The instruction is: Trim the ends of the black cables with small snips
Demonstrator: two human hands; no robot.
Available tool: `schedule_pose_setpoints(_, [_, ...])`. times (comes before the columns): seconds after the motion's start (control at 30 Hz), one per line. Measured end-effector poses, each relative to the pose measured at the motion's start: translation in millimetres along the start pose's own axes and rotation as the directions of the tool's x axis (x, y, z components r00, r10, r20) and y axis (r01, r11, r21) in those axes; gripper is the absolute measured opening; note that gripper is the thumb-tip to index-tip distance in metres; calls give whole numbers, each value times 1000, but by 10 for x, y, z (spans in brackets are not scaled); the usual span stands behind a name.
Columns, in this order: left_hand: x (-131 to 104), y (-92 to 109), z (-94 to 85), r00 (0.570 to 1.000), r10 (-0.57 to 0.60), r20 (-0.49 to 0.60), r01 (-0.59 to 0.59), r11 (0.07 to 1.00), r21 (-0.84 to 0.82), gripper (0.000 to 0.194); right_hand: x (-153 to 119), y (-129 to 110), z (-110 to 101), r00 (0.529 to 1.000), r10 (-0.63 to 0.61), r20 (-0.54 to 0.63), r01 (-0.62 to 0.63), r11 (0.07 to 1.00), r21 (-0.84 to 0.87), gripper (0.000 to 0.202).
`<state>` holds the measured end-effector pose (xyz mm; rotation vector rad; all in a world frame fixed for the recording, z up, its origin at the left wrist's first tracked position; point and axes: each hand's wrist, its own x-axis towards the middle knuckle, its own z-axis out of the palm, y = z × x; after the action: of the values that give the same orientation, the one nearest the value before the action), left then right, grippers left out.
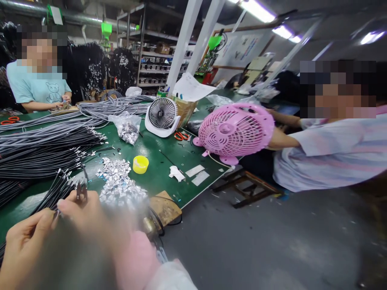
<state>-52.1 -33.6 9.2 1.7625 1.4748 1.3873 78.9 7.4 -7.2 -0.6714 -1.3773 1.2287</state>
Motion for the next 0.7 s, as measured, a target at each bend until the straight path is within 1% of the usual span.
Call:
schedule_pose_setpoints(0.03, [-9, -10, 6, 1000, -23, -5, 23, 1000, 15, 46, 9, -18, -21, 986, -162, -41, 153, 974, -166, 36])
schedule_pose_setpoints(0.07, [-17, -20, 6, 999, -51, -12, 52, 998, 29, 46, 24, -36, -59, 943, -328, -53, 294, 898, -327, 34])
schedule_pose_setpoints(0.1, [-24, -29, -1, 997, -76, -19, 77, 996, 38, 47, 45, -55, -109, 885, -460, -74, 382, 806, -452, 32])
schedule_pose_setpoints(0.13, [-29, -38, -12, 995, -96, -31, 97, 994, 43, 49, 68, -71, -166, 821, -555, -134, 411, 737, -536, 31])
schedule_pose_setpoints(0.17, [-32, -49, -26, 993, -108, -48, 110, 993, 46, 51, 92, -84, -222, 767, -601, -225, 390, 715, -580, 29])
schedule_pose_setpoints(0.2, [-33, -60, -40, 991, -111, -73, 115, 992, 47, 52, 114, -92, -267, 703, -596, -388, 307, 746, -591, 30])
schedule_pose_setpoints(0.23, [-32, -71, -52, 988, -114, -103, 120, 992, 48, 53, 130, -97, -295, 649, -568, -507, 236, 783, -575, 31])
schedule_pose_setpoints(0.27, [-31, -80, -59, 984, -121, -130, 128, 991, 47, 52, 139, -97, -301, 663, -547, -512, 232, 799, -554, 28])
schedule_pose_setpoints(0.3, [-29, -86, -61, 979, -129, -159, 137, 990, 43, 50, 140, -95, -287, 725, -508, -466, 234, 817, -526, 23])
schedule_pose_setpoints(0.33, [-26, -88, -58, 974, -133, -184, 142, 989, 36, 47, 134, -92, -256, 782, -484, -393, 258, 825, -503, 18])
schedule_pose_setpoints(0.37, [-23, -86, -51, 970, -136, -204, 144, 989, 29, 43, 121, -88, -215, 822, -463, -331, 278, 834, -477, 13])
schedule_pose_setpoints(0.4, [-21, -80, -41, 966, -131, -225, 140, 990, 22, 40, 105, -85, -172, 844, -450, -290, 295, 843, -451, 10])
schedule_pose_setpoints(0.47, [-17, -60, -17, 961, -93, -261, 101, 995, 18, 33, 68, -75, -104, 856, -453, -251, 330, 850, -410, 6])
schedule_pose_setpoints(0.5, [-16, -49, -5, 959, -64, -274, 73, 997, 22, 29, 52, -65, -84, 854, -467, -230, 356, 846, -397, 6])
schedule_pose_setpoints(0.6, [-23, -23, 23, 948, 24, -318, -8, 999, 49, 18, 14, -12, -76, 843, -526, -115, 453, 808, -378, 7])
schedule_pose_setpoints(0.7, [-34, -15, 38, 935, 92, -341, -61, 993, 100, 13, -8, 40, -85, 840, -536, -80, 472, 796, -378, 9])
